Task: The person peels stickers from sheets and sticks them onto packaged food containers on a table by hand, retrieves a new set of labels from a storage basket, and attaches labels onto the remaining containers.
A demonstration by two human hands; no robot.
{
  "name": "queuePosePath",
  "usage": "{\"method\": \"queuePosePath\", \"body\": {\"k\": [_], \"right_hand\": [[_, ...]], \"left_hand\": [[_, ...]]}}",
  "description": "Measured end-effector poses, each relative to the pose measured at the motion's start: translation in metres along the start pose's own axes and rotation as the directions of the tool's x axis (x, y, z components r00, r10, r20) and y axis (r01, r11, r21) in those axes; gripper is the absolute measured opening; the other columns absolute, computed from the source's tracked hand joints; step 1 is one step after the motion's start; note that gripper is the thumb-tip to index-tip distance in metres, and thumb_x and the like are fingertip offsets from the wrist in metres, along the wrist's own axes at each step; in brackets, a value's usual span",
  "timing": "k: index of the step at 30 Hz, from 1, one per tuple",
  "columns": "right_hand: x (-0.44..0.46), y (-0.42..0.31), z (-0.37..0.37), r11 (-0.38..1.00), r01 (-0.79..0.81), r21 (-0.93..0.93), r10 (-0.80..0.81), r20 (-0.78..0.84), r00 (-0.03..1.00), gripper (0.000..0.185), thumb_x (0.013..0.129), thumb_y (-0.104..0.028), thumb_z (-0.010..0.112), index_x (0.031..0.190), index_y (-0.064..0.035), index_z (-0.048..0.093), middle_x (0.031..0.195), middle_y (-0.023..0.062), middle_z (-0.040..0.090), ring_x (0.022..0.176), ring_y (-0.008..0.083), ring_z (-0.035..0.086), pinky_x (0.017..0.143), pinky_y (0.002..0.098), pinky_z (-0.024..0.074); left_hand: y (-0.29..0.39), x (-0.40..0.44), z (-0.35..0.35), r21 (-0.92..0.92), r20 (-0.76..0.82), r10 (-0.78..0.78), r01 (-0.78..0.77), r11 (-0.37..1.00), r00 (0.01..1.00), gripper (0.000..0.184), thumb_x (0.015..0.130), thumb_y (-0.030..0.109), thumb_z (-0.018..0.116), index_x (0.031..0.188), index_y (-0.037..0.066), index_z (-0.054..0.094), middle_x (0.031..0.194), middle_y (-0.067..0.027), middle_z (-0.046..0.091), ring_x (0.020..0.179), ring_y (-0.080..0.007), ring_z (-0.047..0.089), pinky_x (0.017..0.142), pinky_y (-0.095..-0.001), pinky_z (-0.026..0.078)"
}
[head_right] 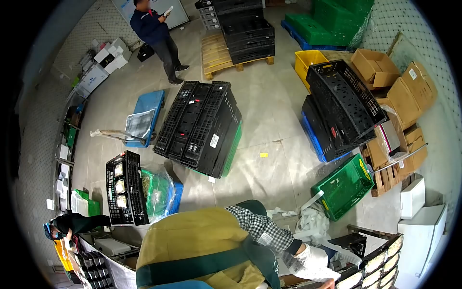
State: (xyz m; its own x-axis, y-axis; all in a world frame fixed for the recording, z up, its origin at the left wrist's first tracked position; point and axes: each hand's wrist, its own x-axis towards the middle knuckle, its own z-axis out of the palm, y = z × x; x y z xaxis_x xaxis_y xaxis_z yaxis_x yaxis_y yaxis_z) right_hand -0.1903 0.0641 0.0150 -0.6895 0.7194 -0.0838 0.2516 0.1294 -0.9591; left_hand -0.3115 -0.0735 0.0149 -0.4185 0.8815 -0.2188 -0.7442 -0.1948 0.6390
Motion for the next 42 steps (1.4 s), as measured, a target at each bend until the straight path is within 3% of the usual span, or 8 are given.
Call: {"method": "queuePosePath", "body": {"k": [5,9,13,15,20,23,27,42], "right_hand": [[0.043,0.007,-0.028,0.998,0.050,-0.042,-0.058,-0.192,0.980,0.039,0.096,-0.031,0.054,0.118,0.0005,0.057,0.100,0.0094,0.063,0.084,0.0160,0.055,0.077,0.0279,0.0442],[0.046,0.057,-0.063,1.000,0.004,-0.021,-0.010,-0.287,0.958,0.041,0.098,-0.032,0.049,0.121,0.0005,0.056,0.101,0.0092,0.062,0.084,0.0159,0.055,0.077,0.0271,0.0444],[-0.017,0.152,-0.129,0.998,-0.053,0.022,0.057,-0.473,0.879,0.039,0.099,-0.032,0.048,0.122,-0.0009,0.056,0.102,0.0071,0.062,0.084,0.0141,0.054,0.076,0.0257,0.0439],[-0.049,0.188,-0.141,0.999,-0.004,0.042,0.027,-0.559,0.829,0.033,0.098,-0.028,0.051,0.120,-0.0034,0.057,0.102,0.0032,0.061,0.082,0.0107,0.052,0.074,0.0243,0.0423],[-0.157,0.255,-0.186,0.924,-0.314,0.221,0.359,-0.785,0.505,0.025,0.095,-0.026,0.057,0.093,-0.0016,0.063,0.078,-0.0027,0.056,0.075,0.0051,0.046,0.067,0.0218,0.0375],[-0.228,0.207,-0.193,0.940,-0.267,0.212,0.284,-0.921,0.268,0.027,0.093,-0.025,0.062,0.081,0.0000,0.063,0.070,-0.0036,0.055,0.068,0.0034,0.044,0.060,0.0229,0.0367],[-0.294,0.292,-0.280,0.857,-0.476,0.196,0.268,-0.959,0.090,0.029,0.090,-0.027,0.064,0.082,0.0012,0.065,0.065,0.0003,0.058,0.061,0.0063,0.047,0.057,0.0255,0.0384],[-0.204,0.294,-0.277,0.505,-0.822,-0.263,-0.078,-0.963,0.259,0.039,0.079,-0.036,0.071,0.104,-0.0073,0.062,0.086,0.0093,0.062,0.084,0.0281,0.059,0.075,0.0411,0.0427]], "left_hand": [[0.029,0.029,-0.001,-0.742,0.116,-0.384,0.337,0.579,0.916,0.014,0.089,0.015,0.055,0.081,0.003,0.059,0.075,-0.0080,0.057,0.071,-0.0190,0.057,0.065,-0.0315,0.048],[0.073,0.037,-0.037,-0.881,0.092,0.134,0.018,0.472,0.987,0.014,0.091,0.014,0.052,0.085,0.003,0.059,0.082,-0.0079,0.058,0.072,-0.0176,0.057,0.067,-0.0313,0.050],[0.114,0.041,-0.022,-0.001,-0.001,0.480,-0.480,0.877,0.877,0.017,0.092,0.015,0.052,0.089,0.001,0.061,0.087,-0.0095,0.060,0.077,-0.0182,0.059,0.070,-0.0314,0.051],[0.141,0.060,-0.001,0.688,0.215,0.707,-0.618,0.380,0.674,0.019,0.092,0.015,0.052,0.090,0.000,0.062,0.089,-0.0102,0.062,0.079,-0.0185,0.060,0.072,-0.0314,0.051],[0.118,0.136,0.094,0.512,0.270,0.943,-0.858,0.030,0.195,0.023,0.093,0.017,0.051,0.094,-0.003,0.064,0.095,-0.0121,0.065,0.086,-0.0192,0.062,0.077,-0.0315,0.053],[0.133,0.112,0.127,0.390,0.243,0.934,-0.908,0.154,0.263,0.026,0.094,0.018,0.051,0.097,-0.004,0.065,0.099,-0.0132,0.066,0.089,-0.0196,0.064,0.080,-0.0315,0.053],[-0.012,0.147,0.159,0.592,0.439,0.269,-0.501,0.631,0.857,0.020,0.086,0.007,0.061,0.101,-0.005,0.065,0.095,-0.0106,0.068,0.087,-0.0200,0.065,0.078,-0.0313,0.053],[-0.185,0.136,0.229,0.838,0.311,-0.595,0.083,0.540,0.741,0.035,0.080,-0.002,0.062,0.115,-0.006,0.058,0.106,-0.0116,0.066,0.090,-0.0147,0.065,0.082,-0.0272,0.052]]}}
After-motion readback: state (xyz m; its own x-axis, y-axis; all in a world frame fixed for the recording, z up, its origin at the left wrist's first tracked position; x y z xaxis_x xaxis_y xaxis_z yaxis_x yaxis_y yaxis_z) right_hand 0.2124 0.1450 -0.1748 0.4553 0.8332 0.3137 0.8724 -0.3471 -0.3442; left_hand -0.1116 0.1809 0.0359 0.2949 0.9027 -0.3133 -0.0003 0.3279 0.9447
